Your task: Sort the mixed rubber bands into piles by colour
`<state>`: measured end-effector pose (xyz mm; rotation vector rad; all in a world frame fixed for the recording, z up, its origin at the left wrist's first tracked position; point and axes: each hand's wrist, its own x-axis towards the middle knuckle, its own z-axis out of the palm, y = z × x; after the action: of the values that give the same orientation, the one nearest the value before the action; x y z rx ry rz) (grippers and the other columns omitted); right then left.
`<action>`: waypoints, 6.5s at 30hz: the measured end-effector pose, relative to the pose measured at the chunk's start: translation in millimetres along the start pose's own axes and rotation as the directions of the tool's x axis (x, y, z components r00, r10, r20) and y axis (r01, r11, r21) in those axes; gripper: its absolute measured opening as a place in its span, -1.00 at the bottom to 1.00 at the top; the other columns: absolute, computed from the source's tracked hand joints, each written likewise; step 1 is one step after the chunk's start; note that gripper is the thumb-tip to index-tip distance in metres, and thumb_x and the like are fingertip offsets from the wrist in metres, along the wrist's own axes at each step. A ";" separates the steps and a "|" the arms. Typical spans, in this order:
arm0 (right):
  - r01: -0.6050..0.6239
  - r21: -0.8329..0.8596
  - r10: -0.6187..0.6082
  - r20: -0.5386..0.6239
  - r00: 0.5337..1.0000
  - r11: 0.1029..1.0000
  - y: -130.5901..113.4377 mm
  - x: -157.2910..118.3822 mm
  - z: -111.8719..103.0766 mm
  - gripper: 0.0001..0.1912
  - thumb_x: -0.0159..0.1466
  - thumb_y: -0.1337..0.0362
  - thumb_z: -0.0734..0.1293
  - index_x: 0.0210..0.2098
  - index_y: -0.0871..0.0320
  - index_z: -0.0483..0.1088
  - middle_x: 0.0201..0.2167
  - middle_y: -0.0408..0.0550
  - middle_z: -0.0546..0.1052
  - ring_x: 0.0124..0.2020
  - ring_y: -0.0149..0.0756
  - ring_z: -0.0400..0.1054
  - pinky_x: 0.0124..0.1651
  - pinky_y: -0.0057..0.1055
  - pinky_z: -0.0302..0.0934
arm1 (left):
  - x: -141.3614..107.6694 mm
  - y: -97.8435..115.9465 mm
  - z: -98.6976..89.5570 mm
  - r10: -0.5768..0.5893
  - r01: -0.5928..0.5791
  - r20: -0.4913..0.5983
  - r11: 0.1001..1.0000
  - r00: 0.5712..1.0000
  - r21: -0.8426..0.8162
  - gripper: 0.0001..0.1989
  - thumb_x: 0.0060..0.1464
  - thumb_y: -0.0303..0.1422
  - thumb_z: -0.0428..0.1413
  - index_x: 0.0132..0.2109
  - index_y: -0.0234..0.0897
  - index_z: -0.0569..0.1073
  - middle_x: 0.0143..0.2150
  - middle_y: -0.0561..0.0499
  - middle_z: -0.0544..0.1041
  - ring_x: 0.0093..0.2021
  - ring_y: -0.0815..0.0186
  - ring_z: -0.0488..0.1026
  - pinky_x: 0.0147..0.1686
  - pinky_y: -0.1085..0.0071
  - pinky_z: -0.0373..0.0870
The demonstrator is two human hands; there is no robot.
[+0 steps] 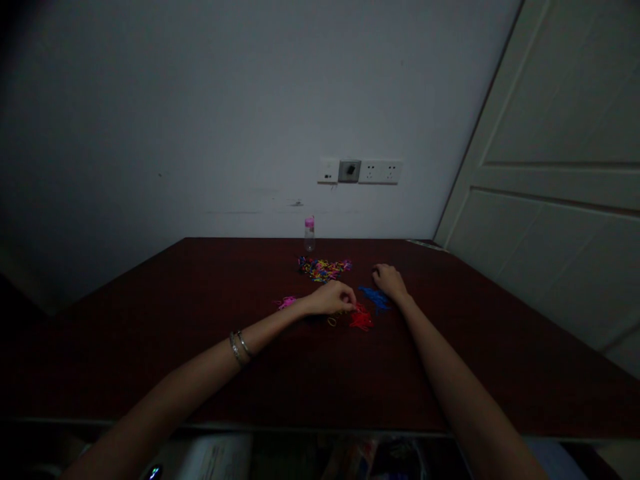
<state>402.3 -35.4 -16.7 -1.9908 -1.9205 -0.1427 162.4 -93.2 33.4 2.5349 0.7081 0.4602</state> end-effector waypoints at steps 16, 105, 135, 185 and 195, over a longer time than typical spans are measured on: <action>0.035 -0.009 -0.035 -0.020 0.999 0.999 5.2 0.7 4.0 -0.63 0.22 0.30 0.12 -0.05 0.26 0.37 -0.04 0.13 0.44 -0.02 -0.20 0.30 0.03 -0.35 0.13 | -12.3 -97.2 -71.6 -0.339 0.198 -0.490 0.927 0.803 -0.318 -0.68 -0.05 -0.19 0.08 -0.43 -0.41 0.52 -0.53 0.00 0.46 -0.50 0.42 0.29 -0.48 0.50 0.15; 0.488 0.552 -0.495 -0.150 0.856 0.676 -145.5 -19.5 -48.3 -0.82 0.23 0.28 0.17 -0.25 0.19 0.35 -0.33 -0.05 0.47 -0.33 -0.35 0.33 -0.26 -0.39 0.23 | -47.4 -173.7 -65.2 -0.504 0.311 -0.598 0.861 0.623 -0.402 -0.63 -0.03 -0.14 0.01 -0.47 -0.38 0.50 -0.69 0.10 0.28 -0.62 0.44 0.19 -0.56 0.51 0.06; 0.023 0.141 -0.022 -0.005 1.000 0.990 31.1 3.9 6.7 -0.55 0.26 0.19 0.11 0.03 0.32 0.31 0.01 0.17 0.41 0.02 -0.13 0.29 0.08 -0.31 0.12 | -49.5 -130.5 -61.0 -0.360 0.473 -0.453 0.865 0.816 0.166 -0.79 0.00 -0.32 0.03 -0.25 -0.21 0.53 -0.27 -0.06 0.53 -0.27 0.27 0.42 -0.29 0.45 0.27; 0.017 0.107 -0.017 -0.001 1.000 0.994 25.8 4.8 7.5 -0.58 0.26 0.20 0.11 0.02 0.27 0.32 0.01 0.15 0.41 0.02 -0.17 0.29 0.07 -0.32 0.11 | -19.2 -130.2 -48.2 -0.316 0.358 -0.361 0.932 0.877 0.053 -0.84 -0.05 -0.34 0.12 -0.34 -0.30 0.55 -0.37 -0.05 0.53 -0.35 0.33 0.41 -0.31 0.47 0.28; 0.000 0.090 0.000 0.003 1.000 0.996 23.9 4.0 7.0 -0.59 0.26 0.21 0.11 0.02 0.27 0.32 0.02 0.14 0.41 0.04 -0.19 0.27 0.08 -0.35 0.09 | -10.4 -137.6 -55.7 -0.346 0.250 -0.367 0.926 0.864 -0.284 -0.75 -0.18 -0.29 0.16 -0.41 -0.43 0.56 -0.48 -0.04 0.51 -0.47 0.38 0.36 -0.37 0.46 0.27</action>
<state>424.8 -29.4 -26.5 -1.9337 -1.8945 -0.0524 75.3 24.5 7.0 2.0776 1.1156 0.9223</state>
